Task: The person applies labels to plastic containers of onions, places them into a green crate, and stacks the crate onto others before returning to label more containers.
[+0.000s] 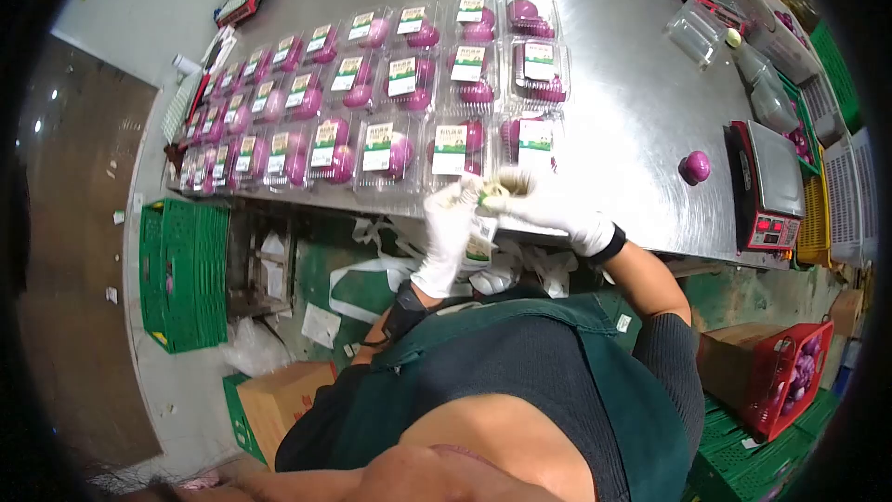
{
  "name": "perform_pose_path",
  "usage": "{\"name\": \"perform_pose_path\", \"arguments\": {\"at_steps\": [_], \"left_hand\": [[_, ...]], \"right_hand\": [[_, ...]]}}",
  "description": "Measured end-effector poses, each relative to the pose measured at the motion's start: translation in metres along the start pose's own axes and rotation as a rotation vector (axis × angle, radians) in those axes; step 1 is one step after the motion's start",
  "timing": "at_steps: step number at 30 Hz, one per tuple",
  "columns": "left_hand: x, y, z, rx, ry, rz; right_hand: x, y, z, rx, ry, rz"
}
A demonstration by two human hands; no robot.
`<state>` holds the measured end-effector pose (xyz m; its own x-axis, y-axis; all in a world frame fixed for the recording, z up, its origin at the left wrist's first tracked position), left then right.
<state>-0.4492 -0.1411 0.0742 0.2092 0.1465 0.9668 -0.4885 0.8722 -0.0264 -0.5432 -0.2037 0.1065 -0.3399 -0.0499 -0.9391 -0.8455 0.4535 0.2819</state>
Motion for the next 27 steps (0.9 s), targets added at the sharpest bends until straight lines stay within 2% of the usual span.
{"name": "perform_pose_path", "arguments": {"at_steps": [1, 3, 4, 5, 7, 8, 9, 11, 14, 17, 18, 21, 22, 23, 25, 26, 27], "left_hand": [[-0.012, -0.002, -0.002, -0.036, -0.130, 0.038], [-0.040, 0.003, 0.001, -0.192, -0.190, -0.024], [-0.054, 0.002, 0.000, -0.315, -0.300, -0.182], [-0.054, -0.008, -0.007, -0.284, -0.271, -0.214], [-0.032, -0.043, -0.001, -0.186, 0.118, -0.218], [0.010, -0.060, 0.017, -0.266, -0.074, -0.003], [0.021, -0.072, 0.032, -0.298, -0.086, 0.127], [0.026, -0.093, 0.047, -0.239, -0.168, 0.276], [0.038, -0.107, 0.052, -0.104, -0.282, 0.344], [0.011, -0.126, 0.040, -0.029, -0.193, 0.160], [0.011, -0.132, 0.035, 0.065, -0.187, 0.168], [-0.006, -0.132, 0.028, 0.167, -0.303, 0.141], [-0.016, -0.126, 0.026, 0.178, -0.346, 0.032], [-0.023, -0.121, 0.023, 0.043, -0.565, -0.090], [-0.004, -0.125, 0.015, 0.064, -0.277, -0.023], [0.030, -0.127, 0.017, 0.239, -0.112, 0.207], [0.032, -0.135, 0.042, 0.102, -0.108, 0.138]], "right_hand": [[0.009, 0.004, -0.019, 0.263, 0.233, 0.103], [0.036, 0.005, -0.071, 0.548, -0.336, -0.129], [0.037, 0.002, -0.093, 0.545, -0.368, -0.191], [0.044, 0.002, -0.104, 0.554, -0.339, -0.177], [0.005, -0.009, -0.095, 0.377, 0.186, -0.232], [0.001, -0.019, -0.093, 0.283, 0.047, -0.192], [0.012, -0.039, -0.100, 0.222, -0.092, -0.206], [-0.012, -0.051, -0.111, 0.215, -0.204, -0.304], [-0.006, -0.080, -0.118, 0.210, 0.015, -0.253], [-0.009, -0.095, -0.120, 0.215, -0.037, -0.292], [-0.009, -0.098, -0.121, 0.240, -0.088, -0.329], [-0.004, -0.103, -0.136, 0.270, -0.229, -0.307], [0.005, -0.104, -0.146, 0.310, -0.255, -0.246], [0.003, -0.103, -0.159, 0.333, -0.208, -0.289], [-0.004, -0.100, -0.186, 0.391, -0.110, -0.379], [-0.017, -0.096, -0.176, 0.289, 0.024, -0.462], [-0.032, -0.089, -0.161, 0.178, 0.157, -0.536]]}}
Point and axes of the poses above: each hand's wrist, its own y-axis away from the middle knuckle, its own z-axis out of the palm, x = y × z, the point moved 10 cm from there along -y, towards the middle knuckle, and after that the axes turned 4 degrees about z, right-handed, at the moved point
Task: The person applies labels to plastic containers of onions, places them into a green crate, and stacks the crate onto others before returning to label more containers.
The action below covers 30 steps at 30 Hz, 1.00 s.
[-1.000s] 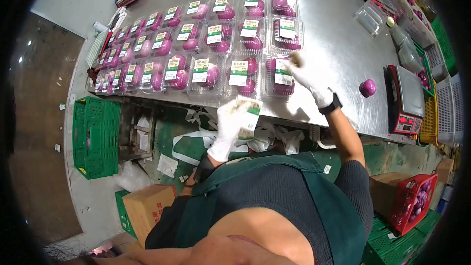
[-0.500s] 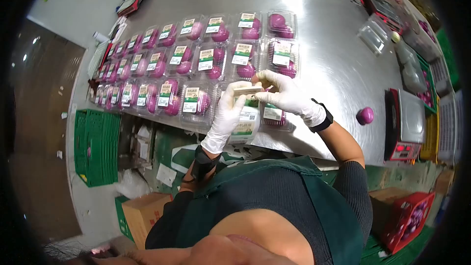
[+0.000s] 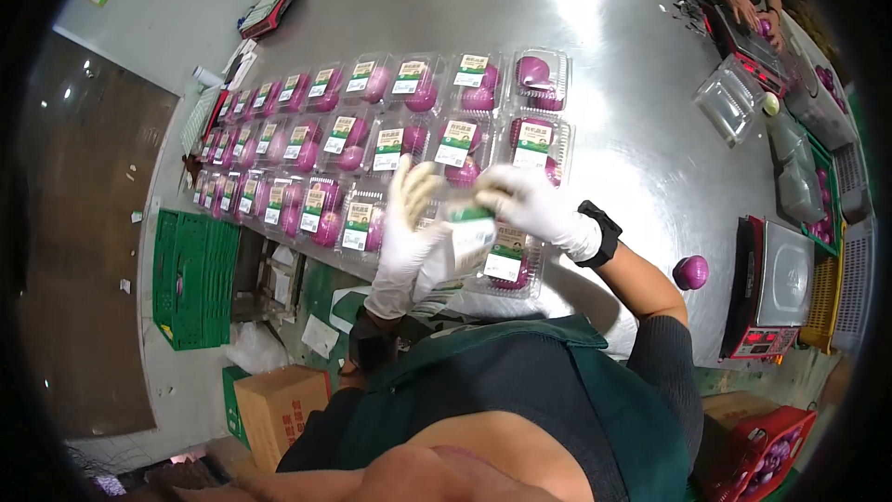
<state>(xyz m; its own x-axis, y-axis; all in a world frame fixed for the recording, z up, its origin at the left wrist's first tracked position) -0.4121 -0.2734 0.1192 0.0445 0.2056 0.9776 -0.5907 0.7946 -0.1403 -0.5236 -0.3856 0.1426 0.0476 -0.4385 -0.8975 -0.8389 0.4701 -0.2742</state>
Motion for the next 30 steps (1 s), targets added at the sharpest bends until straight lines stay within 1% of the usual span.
{"name": "perform_pose_path", "arguments": {"at_steps": [1, 2, 3, 4, 5, 6, 7, 8, 10, 11, 12, 14, 15, 17, 18, 19, 20, 21, 22, 23, 24, 25, 26, 27, 28, 29, 30], "left_hand": [[0.003, -0.003, 0.025, -0.141, 0.001, -0.061], [-0.034, 0.007, 0.046, -0.371, 0.081, -0.301], [-0.043, 0.007, 0.044, -0.393, -0.229, -0.231], [-0.041, 0.013, 0.044, -0.430, -0.125, -0.211], [-0.038, 0.017, 0.030, -0.380, -0.166, -0.221], [-0.034, 0.021, 0.012, -0.326, -0.206, -0.236], [-0.029, 0.023, -0.009, -0.265, -0.302, -0.304], [-0.025, 0.025, -0.032, -0.201, -0.396, -0.372], [-0.016, 0.027, -0.058, -0.090, -0.248, -0.338], [-0.007, 0.029, -0.065, -0.034, -0.245, -0.334], [-0.008, 0.032, -0.072, 0.018, -0.199, -0.365], [-0.013, 0.042, -0.084, 0.115, -0.110, -0.428], [-0.018, 0.045, -0.091, 0.128, -0.099, -0.420], [-0.025, 0.056, -0.104, 0.151, -0.115, -0.440], [-0.025, 0.062, -0.110, 0.177, -0.116, -0.439], [-0.020, 0.063, -0.109, 0.185, -0.073, -0.419], [-0.025, 0.071, -0.112, 0.182, -0.013, -0.479], [-0.016, 0.071, -0.111, 0.150, -0.080, -0.482], [-0.019, 0.074, -0.114, 0.089, -0.044, -0.396], [-0.017, 0.070, -0.115, 0.037, -0.258, -0.351], [-0.009, 0.075, -0.115, 0.023, -0.293, -0.289], [-0.036, 0.082, -0.119, 0.064, -0.160, -0.263], [-0.041, 0.088, -0.111, 0.054, 0.022, -0.287], [-0.061, 0.090, -0.120, 0.047, -0.164, -0.196], [-0.040, 0.093, -0.116, 0.029, -0.230, -0.098], [-0.029, 0.103, -0.124, 0.005, -0.251, -0.126], [-0.019, 0.113, -0.133, -0.026, -0.267, -0.155]], "right_hand": [[-0.011, -0.003, 0.000, -0.084, 0.067, -0.037], [0.005, -0.015, -0.035, 0.172, 0.093, -0.186], [0.070, -0.031, -0.079, 0.385, -0.164, 0.186], [0.063, -0.056, -0.115, 0.420, -0.370, 0.148], [0.090, -0.079, -0.145, 0.387, -0.256, 0.210], [0.125, -0.092, -0.164, 0.440, -0.156, 0.333], [0.185, -0.115, -0.179, 0.387, -0.038, 0.326], [0.202, -0.120, -0.181, 0.387, 0.034, 0.364], [0.225, -0.133, -0.183, 0.380, 0.182, 0.438], [0.245, -0.140, -0.180, 0.332, 0.235, 0.546], [0.249, -0.147, -0.174, 0.293, 0.274, 0.570], [0.269, -0.163, -0.166, 0.339, 0.870, 0.391], [0.261, -0.163, -0.162, 0.322, 0.986, 0.417], [0.244, -0.152, -0.173, 0.292, 1.037, 0.651], [0.259, -0.147, -0.182, 0.192, 1.074, 0.710], [0.267, -0.134, -0.199, 0.208, 1.037, 0.770], [0.271, -0.118, -0.211, 0.381, 0.860, 0.818], [0.233, -0.112, -0.187, 0.286, 0.692, 0.750], [0.181, -0.117, -0.154, 0.273, 0.722, 0.451], [0.195, -0.115, -0.132, 0.217, 0.647, 0.287], [0.169, -0.103, -0.082, 0.033, 0.378, 0.331], [0.124, -0.085, -0.025, -0.123, 0.158, 0.259], [0.066, -0.052, 0.030, -0.146, -0.146, 0.417], [0.033, -0.028, 0.077, -0.171, -0.220, 0.255], [-0.026, -0.008, 0.121, -0.294, -0.067, 0.299], [-0.029, 0.011, 0.162, -0.291, -0.152, 0.214], [0.001, 0.031, 0.196, -0.259, -0.256, 0.382]]}}
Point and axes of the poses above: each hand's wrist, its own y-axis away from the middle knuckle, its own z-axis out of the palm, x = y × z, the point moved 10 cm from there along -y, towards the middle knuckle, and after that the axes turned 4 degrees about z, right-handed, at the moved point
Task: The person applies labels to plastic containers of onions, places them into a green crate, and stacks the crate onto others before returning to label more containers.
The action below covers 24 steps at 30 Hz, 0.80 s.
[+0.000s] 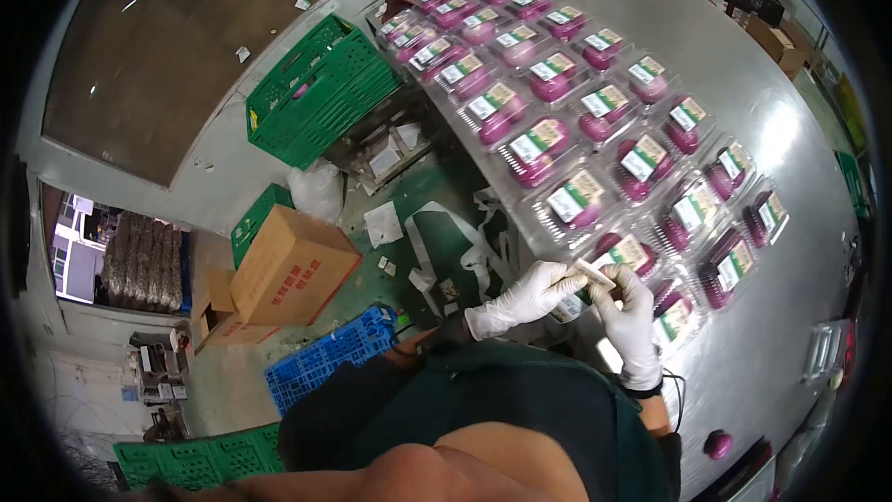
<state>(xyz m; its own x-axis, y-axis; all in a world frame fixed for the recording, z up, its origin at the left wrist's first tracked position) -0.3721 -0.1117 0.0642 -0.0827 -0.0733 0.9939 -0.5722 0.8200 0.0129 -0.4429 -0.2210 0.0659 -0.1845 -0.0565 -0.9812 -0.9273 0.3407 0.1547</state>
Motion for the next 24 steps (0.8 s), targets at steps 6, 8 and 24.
{"name": "perform_pose_path", "arguments": {"at_steps": [6, 8, 24], "left_hand": [[-0.053, 0.068, -0.130, 0.102, 0.153, 0.089], [-0.022, 0.093, -0.192, 0.266, 0.082, 0.115], [-0.191, -0.031, -0.379, 0.436, 0.128, 0.000]], "right_hand": [[-0.007, -0.008, 0.152, 0.271, 0.012, -0.072], [-0.005, -0.028, 0.205, 0.173, -0.144, 0.054], [0.097, -0.243, 0.349, 0.422, -0.916, 0.167]]}}
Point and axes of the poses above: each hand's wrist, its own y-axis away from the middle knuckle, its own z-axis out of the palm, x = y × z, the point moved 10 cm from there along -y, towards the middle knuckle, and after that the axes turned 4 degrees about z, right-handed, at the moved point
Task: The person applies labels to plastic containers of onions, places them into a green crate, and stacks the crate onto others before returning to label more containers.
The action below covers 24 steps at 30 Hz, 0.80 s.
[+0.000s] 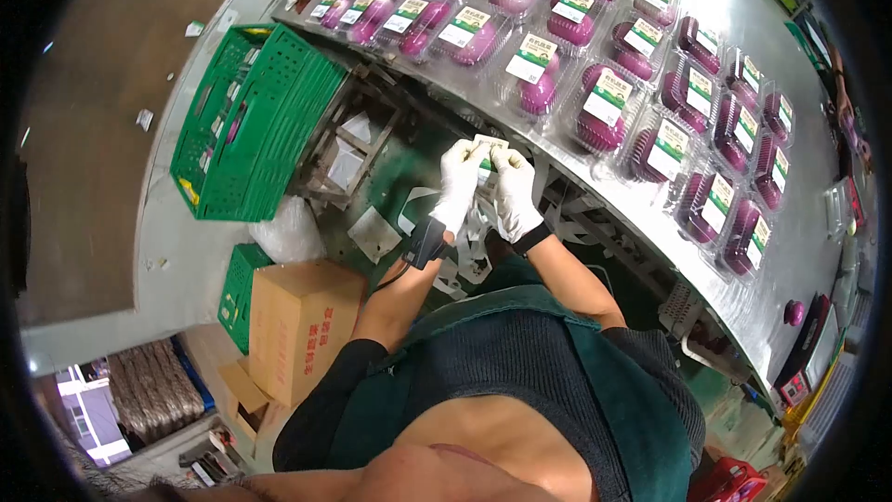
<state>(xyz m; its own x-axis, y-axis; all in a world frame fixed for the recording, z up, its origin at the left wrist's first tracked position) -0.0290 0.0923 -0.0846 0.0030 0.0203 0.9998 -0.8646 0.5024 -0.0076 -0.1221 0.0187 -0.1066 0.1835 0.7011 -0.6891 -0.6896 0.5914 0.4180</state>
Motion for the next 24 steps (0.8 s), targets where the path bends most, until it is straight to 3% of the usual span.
{"name": "perform_pose_path", "arguments": {"at_steps": [1, 4, 6, 7, 8, 10, 11, 12, 13, 14, 16, 18, 19, 20, 21, 22, 23, 24], "left_hand": [[-0.018, -0.015, 0.001, 0.051, 0.030, -0.098], [-0.030, -0.063, 0.008, 0.026, -0.169, -0.070], [-0.046, -0.077, 0.014, -0.041, -0.233, -0.241], [-0.077, -0.081, 0.015, -0.079, -0.254, -0.359], [-0.103, -0.086, 0.016, -0.115, -0.272, -0.466], [-0.112, -0.079, 0.023, -0.280, -0.217, -0.657], [-0.116, -0.080, 0.028, -0.349, -0.156, -0.654], [-0.108, -0.082, 0.030, -0.403, -0.100, -0.630], [-0.108, -0.088, 0.029, -0.414, -0.093, -0.547], [-0.108, -0.095, 0.026, -0.422, -0.089, -0.458], [-0.100, -0.099, 0.022, -0.716, -0.308, -0.437], [-0.039, -0.114, -0.022, -0.830, -0.753, -0.521], [-0.038, -0.134, -0.046, -0.813, -0.734, -0.393], [-0.008, -0.152, -0.071, -0.784, -0.545, -0.383], [0.004, -0.177, -0.104, -0.682, -0.305, -0.368], [0.040, -0.203, -0.143, -0.600, -0.280, -0.481], [0.071, -0.238, -0.172, -0.592, -0.045, -0.338], [0.136, -0.276, -0.197, -0.598, -0.219, 0.110]], "right_hand": [[0.009, -0.002, 0.005, 0.072, -0.176, 0.160], [0.024, -0.057, -0.001, 0.208, -0.265, 0.075], [0.040, -0.069, -0.016, 0.379, -0.237, 0.153], [0.035, -0.075, -0.014, 0.403, -0.204, 0.096], [0.038, -0.071, -0.020, 0.458, -0.114, 0.176], [0.042, -0.078, -0.018, 0.366, -0.196, 0.204], [0.036, -0.075, -0.015, 0.312, -0.110, 0.210], [0.065, -0.085, -0.035, 0.310, -0.140, 0.298], [0.050, -0.064, -0.015, 0.310, -0.148, 0.454], [0.046, -0.069, -0.007, 0.167, -0.155, 0.416], [0.030, -0.062, 0.006, -0.036, -0.132, 0.432], [-0.012, -0.040, -0.011, 0.036, 0.324, 0.349], [-0.035, -0.012, -0.007, 0.169, 0.415, 0.524], [-0.019, -0.036, -0.043, -0.066, 0.793, 0.399], [-0.027, -0.023, -0.040, -0.109, 0.917, 0.426], [-0.045, -0.007, -0.031, -0.143, 1.037, 0.455], [-0.056, 0.001, -0.024, -0.116, 0.955, 0.459], [-0.066, 0.002, -0.014, -0.089, 0.873, 0.462]]}}
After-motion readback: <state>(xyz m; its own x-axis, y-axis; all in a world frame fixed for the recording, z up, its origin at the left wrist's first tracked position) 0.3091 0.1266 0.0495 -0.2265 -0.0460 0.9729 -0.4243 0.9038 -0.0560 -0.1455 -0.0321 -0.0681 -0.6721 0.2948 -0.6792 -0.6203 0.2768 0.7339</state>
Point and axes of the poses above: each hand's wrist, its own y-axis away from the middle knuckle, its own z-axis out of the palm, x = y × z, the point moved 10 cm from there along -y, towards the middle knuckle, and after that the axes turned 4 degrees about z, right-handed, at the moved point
